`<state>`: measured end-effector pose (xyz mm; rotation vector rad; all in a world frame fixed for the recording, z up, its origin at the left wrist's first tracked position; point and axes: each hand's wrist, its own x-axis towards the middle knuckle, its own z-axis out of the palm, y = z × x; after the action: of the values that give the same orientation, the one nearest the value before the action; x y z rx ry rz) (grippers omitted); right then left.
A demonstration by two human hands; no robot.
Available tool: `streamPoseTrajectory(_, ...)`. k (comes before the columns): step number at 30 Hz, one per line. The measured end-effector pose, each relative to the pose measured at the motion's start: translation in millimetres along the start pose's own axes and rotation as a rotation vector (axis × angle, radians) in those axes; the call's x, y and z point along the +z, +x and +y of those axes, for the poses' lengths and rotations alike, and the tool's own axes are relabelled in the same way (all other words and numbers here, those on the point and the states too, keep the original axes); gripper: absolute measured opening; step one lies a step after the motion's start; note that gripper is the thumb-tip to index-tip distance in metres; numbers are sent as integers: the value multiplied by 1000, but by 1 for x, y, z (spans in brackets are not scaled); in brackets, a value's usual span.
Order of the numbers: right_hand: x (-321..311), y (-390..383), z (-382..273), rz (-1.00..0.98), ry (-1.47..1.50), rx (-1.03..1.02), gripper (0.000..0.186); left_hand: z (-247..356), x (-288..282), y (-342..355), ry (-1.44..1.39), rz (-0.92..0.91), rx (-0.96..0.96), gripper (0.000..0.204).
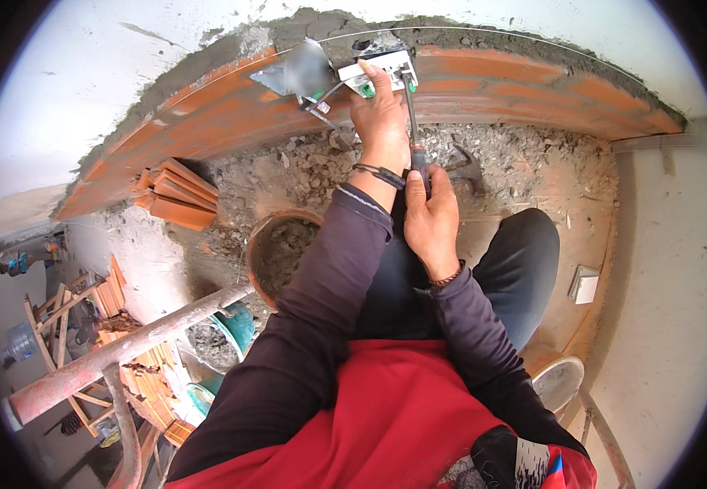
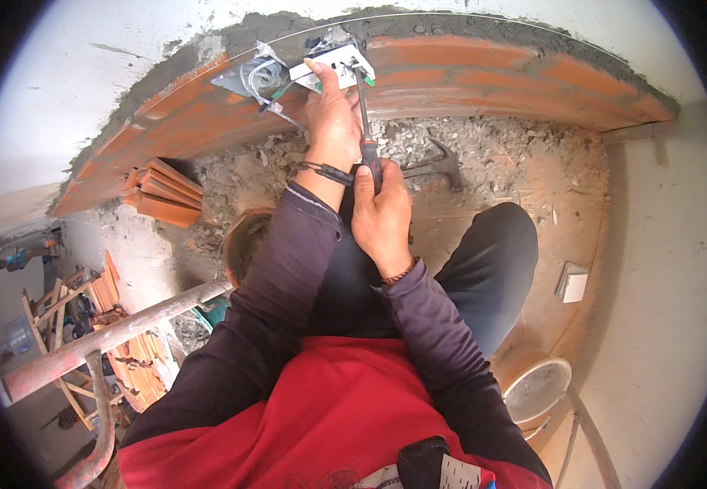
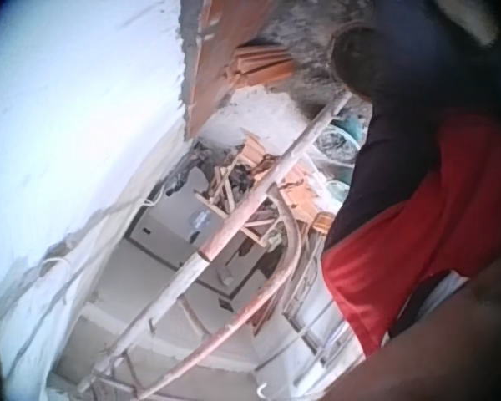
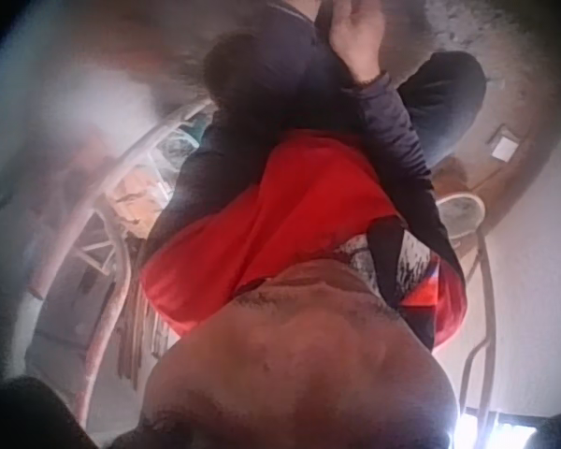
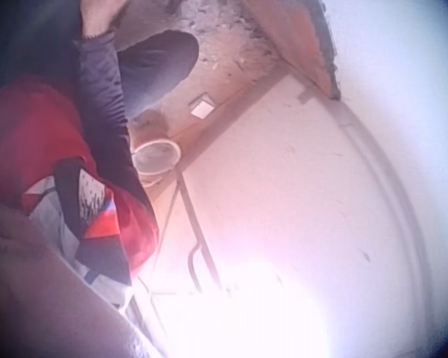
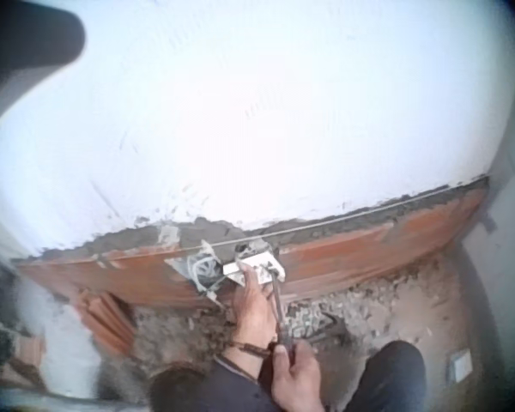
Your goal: The person connects wires to an electrical outlet component and secures them using a screwdriver within a wall-mounted box.
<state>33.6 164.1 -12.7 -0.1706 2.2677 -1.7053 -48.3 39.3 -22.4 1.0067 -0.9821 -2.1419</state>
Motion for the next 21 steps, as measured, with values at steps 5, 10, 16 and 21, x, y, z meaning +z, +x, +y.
streamPoseTrajectory(5,-2,0,-7,-77,70,100,30,19,3,8,-139,-36,-79,58)
streamPoseTrajectory(10,0,6,14,-65,152,47,29,22,6,13,-134,-78,-63,61)
streamPoseTrajectory(16,-11,9,13,-89,225,38,27,42,8,5,13,-75,-276,68)
streamPoseTrajectory(21,-12,14,22,-107,245,1,28,47,-2,15,115,-113,-256,58)
